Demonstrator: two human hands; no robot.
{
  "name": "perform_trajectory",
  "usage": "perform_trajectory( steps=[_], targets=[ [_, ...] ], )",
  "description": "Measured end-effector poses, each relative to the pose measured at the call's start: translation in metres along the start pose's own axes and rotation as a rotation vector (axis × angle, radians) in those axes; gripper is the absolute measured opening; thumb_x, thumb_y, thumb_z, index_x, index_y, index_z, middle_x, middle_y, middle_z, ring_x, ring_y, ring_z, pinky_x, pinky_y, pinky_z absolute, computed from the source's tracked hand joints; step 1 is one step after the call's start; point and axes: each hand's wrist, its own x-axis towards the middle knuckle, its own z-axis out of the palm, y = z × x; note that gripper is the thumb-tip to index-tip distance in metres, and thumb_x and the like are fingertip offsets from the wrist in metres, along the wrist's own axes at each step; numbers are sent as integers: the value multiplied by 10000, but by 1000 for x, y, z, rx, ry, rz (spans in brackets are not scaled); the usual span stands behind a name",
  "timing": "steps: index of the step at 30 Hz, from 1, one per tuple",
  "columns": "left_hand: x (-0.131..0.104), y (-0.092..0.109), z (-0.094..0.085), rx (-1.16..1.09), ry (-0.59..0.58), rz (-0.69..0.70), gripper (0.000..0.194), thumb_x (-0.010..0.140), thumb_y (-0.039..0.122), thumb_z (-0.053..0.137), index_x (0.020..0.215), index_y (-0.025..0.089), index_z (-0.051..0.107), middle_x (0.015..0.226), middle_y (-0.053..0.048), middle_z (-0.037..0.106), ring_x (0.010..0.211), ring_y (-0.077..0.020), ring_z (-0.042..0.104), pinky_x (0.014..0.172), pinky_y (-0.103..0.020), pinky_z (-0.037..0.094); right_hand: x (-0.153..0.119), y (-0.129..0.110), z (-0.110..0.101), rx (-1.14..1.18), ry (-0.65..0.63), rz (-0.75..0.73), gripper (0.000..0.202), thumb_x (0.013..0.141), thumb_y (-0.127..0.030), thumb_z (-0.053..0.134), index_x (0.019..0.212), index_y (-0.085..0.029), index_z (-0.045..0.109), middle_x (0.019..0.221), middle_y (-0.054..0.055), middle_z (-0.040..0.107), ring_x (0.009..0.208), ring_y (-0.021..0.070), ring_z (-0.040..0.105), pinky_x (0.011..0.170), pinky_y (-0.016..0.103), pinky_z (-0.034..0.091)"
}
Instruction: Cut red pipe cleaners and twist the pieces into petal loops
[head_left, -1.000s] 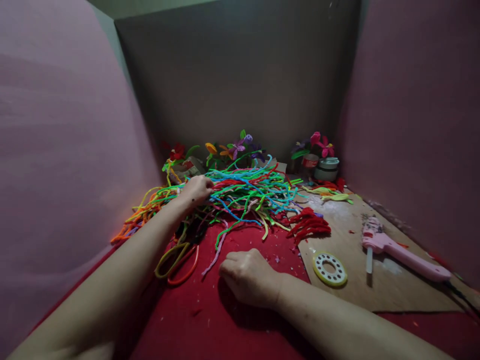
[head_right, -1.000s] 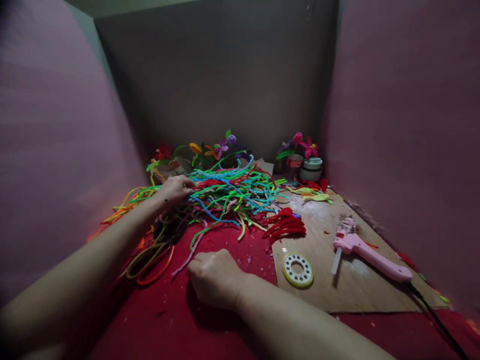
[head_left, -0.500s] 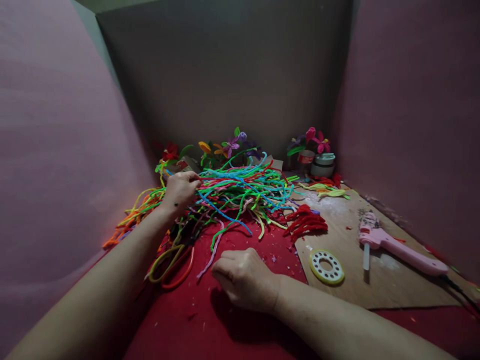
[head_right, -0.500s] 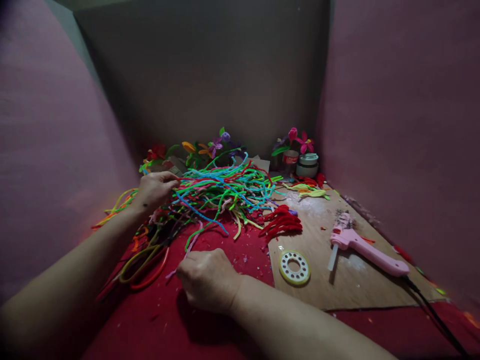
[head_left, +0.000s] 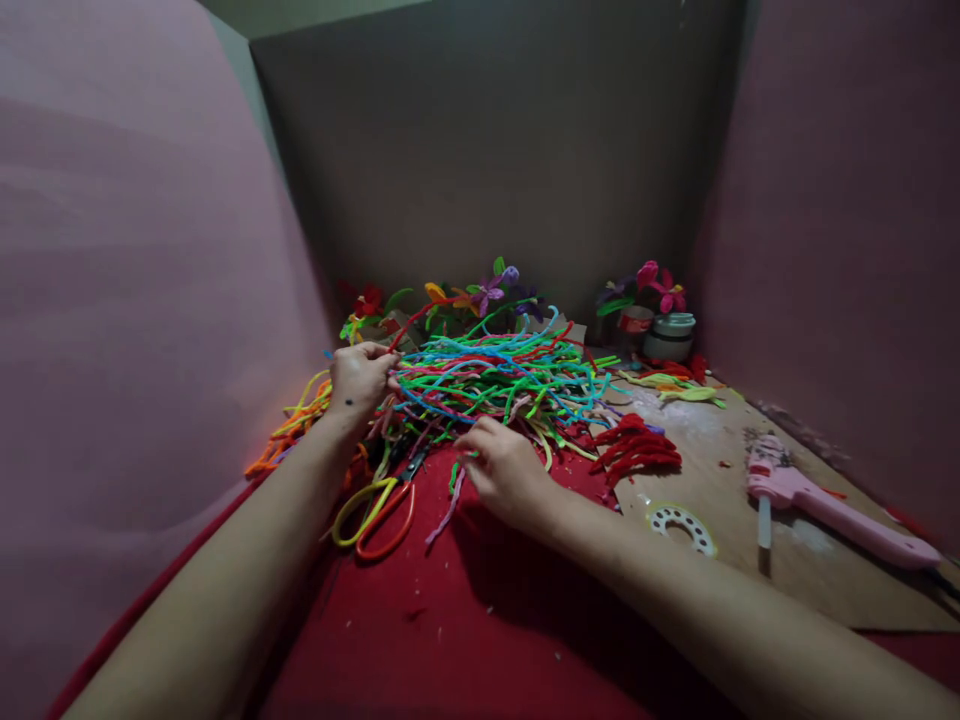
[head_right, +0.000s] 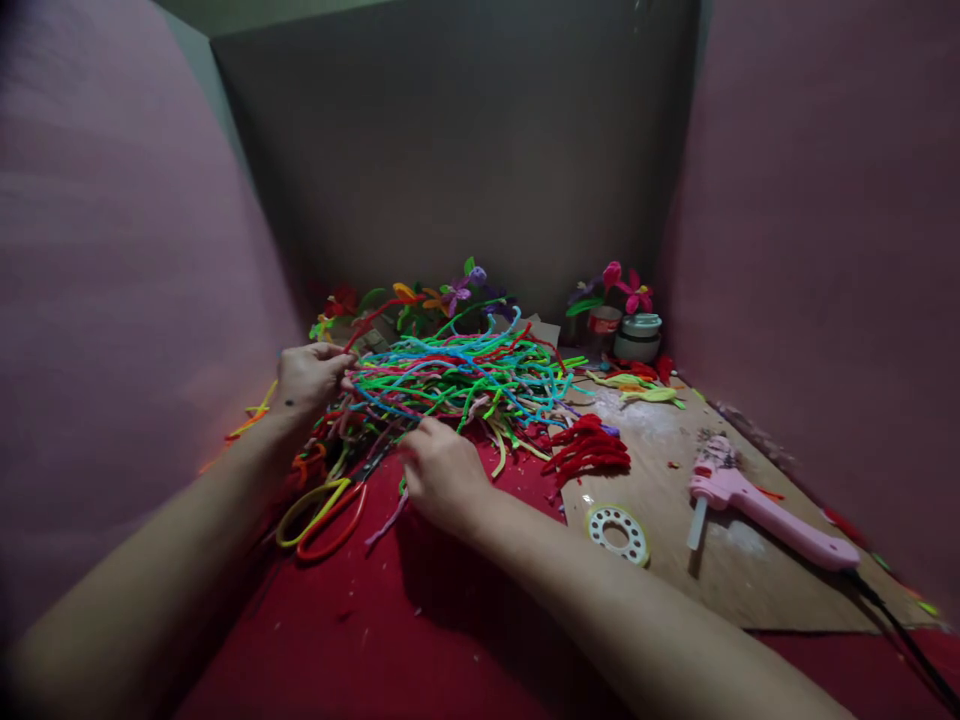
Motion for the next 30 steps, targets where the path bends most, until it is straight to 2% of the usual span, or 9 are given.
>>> perform_trajectory(
  steps=[2,6,9,11,17,20,24,25,30],
  targets=[
    [-7,1,2,-54,8,34,252,690,308,500,836,133,605,529,19,568,416,-97,505,413,-197,383,22,-2,-2,177,87,127,126,784,-182,519,877,-163,603,822,43,590,747,131,543,703,260,432],
    [-30,-1,9,-87,-87,276,245,740,353,503,839,161,616,577,8,582,461,-102,507,465,-211,398,55,-5,-3,738,171,488,306,811,-393,471,982,-144,524,636,-22,554,402,66,430,395,202,365],
    [-44,-6,15,148,-232,584,228,800,331,459,807,189,638,764,-36,641,688,-131,570,644,-224,421,64,-6,-3,986,257,485,267,804,-403,470,803,-144,537,506,-58,489,332,47,385,331,171,313],
    [-48,-10,17,298,-280,637,252,829,307,414,821,203,644,838,-49,650,784,-145,572,704,-229,404,63,-6,-7,1034,350,483,259,797,-385,483,708,-145,527,461,-64,469,320,41,382,325,161,322],
    [-37,-23,12,313,-244,486,193,770,282,479,773,205,657,790,-31,671,740,-156,588,701,-243,408,46,-4,-57,1021,621,427,224,817,-318,469,675,-152,515,491,-39,519,334,54,418,329,180,338],
    [-32,-24,8,256,-175,356,216,750,294,485,813,187,661,724,-28,671,628,-147,585,645,-252,428,33,-2,-81,1069,601,372,205,814,-319,486,685,-161,512,506,-36,516,373,62,444,370,193,353],
    [-47,-4,5,144,-159,226,293,751,303,479,961,162,629,658,-10,644,410,-90,483,467,-228,397,16,1,-85,1222,555,434,196,829,-276,461,677,-165,514,531,-30,518,391,58,429,386,195,349],
    [-55,3,5,97,-185,192,289,756,312,485,954,156,625,640,-9,633,391,-78,458,432,-215,374,12,2,-83,1279,554,458,194,832,-260,453,675,-164,516,533,-29,517,397,59,431,391,195,352],
    [-98,33,14,-639,-714,-282,345,746,425,566,959,156,598,919,-94,640,462,-57,480,355,-173,298,1,9,-70,1477,512,456,164,812,-200,485,665,-162,547,525,-24,532,418,64,447,413,195,369]
  ],
)
